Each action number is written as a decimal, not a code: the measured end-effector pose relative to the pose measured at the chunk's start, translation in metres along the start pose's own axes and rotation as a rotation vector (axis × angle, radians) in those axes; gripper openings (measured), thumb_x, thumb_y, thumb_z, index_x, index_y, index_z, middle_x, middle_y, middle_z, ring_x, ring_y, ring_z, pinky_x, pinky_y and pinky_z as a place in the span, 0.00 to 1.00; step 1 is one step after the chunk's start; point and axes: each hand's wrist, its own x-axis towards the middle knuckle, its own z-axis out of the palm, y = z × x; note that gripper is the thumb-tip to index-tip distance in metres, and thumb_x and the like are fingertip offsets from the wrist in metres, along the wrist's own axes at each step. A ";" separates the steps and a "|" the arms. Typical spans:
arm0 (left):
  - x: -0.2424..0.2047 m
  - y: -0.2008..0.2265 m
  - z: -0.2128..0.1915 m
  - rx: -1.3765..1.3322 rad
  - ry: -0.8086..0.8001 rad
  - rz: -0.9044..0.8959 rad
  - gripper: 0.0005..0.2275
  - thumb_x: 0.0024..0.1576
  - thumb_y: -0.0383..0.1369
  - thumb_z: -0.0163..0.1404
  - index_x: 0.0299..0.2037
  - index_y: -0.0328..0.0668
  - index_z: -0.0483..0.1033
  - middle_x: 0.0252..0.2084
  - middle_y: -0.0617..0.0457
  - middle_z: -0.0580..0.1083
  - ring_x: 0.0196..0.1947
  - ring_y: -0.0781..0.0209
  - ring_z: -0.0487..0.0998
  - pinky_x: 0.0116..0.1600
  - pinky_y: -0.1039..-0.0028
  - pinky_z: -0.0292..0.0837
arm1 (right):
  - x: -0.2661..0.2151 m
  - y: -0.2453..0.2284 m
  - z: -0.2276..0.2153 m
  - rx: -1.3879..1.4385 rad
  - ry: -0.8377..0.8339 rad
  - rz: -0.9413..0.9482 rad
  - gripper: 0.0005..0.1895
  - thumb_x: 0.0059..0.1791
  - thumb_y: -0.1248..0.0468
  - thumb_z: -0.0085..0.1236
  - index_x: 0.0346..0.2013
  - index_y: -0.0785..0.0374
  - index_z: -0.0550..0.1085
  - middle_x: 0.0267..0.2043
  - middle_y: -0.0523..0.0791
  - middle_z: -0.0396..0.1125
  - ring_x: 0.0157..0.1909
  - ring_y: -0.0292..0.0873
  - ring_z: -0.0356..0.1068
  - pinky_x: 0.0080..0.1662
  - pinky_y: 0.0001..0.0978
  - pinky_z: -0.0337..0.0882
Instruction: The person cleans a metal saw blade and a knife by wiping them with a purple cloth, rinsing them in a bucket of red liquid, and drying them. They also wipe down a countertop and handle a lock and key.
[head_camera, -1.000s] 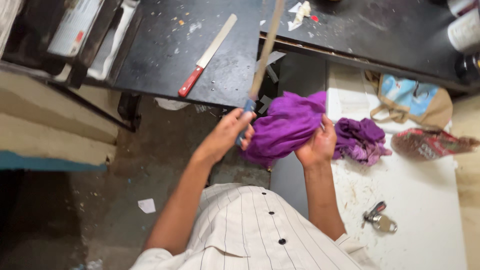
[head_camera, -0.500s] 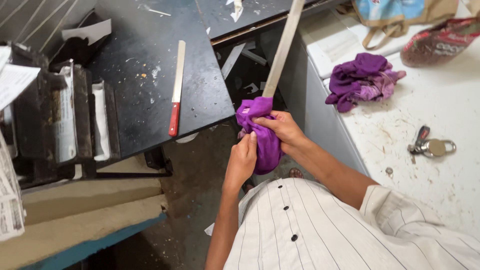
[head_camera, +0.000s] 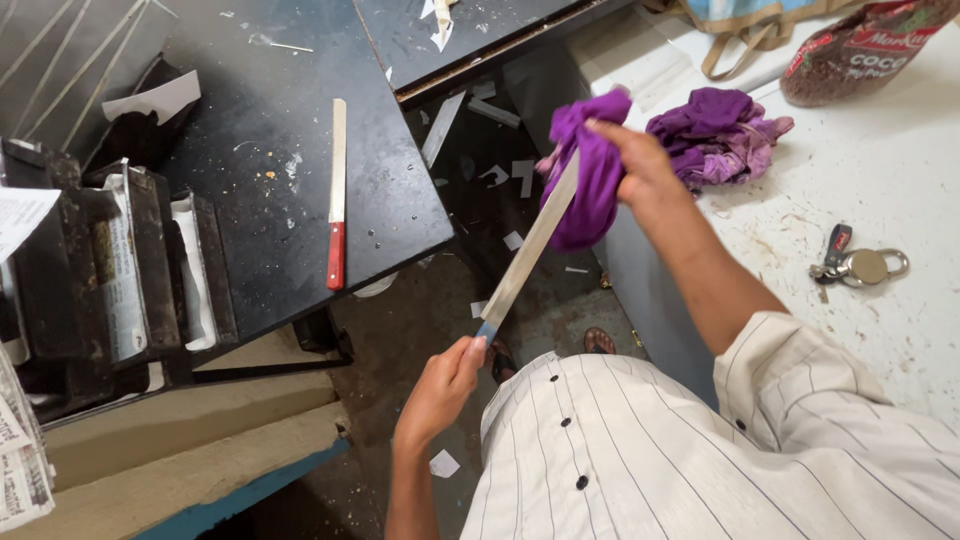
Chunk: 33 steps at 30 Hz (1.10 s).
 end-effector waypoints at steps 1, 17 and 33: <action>-0.003 -0.002 -0.003 -0.025 -0.014 -0.027 0.20 0.67 0.44 0.41 0.28 0.37 0.69 0.17 0.56 0.60 0.19 0.68 0.59 0.25 0.70 0.56 | 0.005 -0.006 -0.002 0.039 0.000 0.006 0.15 0.45 0.67 0.61 0.43 0.72 0.75 0.40 0.57 0.76 0.41 0.58 0.79 0.49 0.53 0.81; 0.053 -0.003 0.020 0.132 0.186 0.067 0.19 0.67 0.42 0.42 0.31 0.34 0.72 0.17 0.50 0.68 0.16 0.63 0.68 0.26 0.66 0.63 | -0.038 0.135 0.016 -0.088 -0.085 0.146 0.18 0.43 0.78 0.62 0.48 0.73 0.75 0.46 0.55 0.74 0.46 0.52 0.78 0.54 0.48 0.79; 0.056 0.007 0.016 -0.001 0.112 0.088 0.20 0.66 0.45 0.43 0.29 0.35 0.72 0.17 0.54 0.66 0.19 0.70 0.66 0.25 0.72 0.62 | -0.035 0.086 0.032 0.018 -0.075 -0.027 0.15 0.48 0.74 0.60 0.50 0.72 0.73 0.43 0.54 0.73 0.44 0.52 0.76 0.50 0.51 0.80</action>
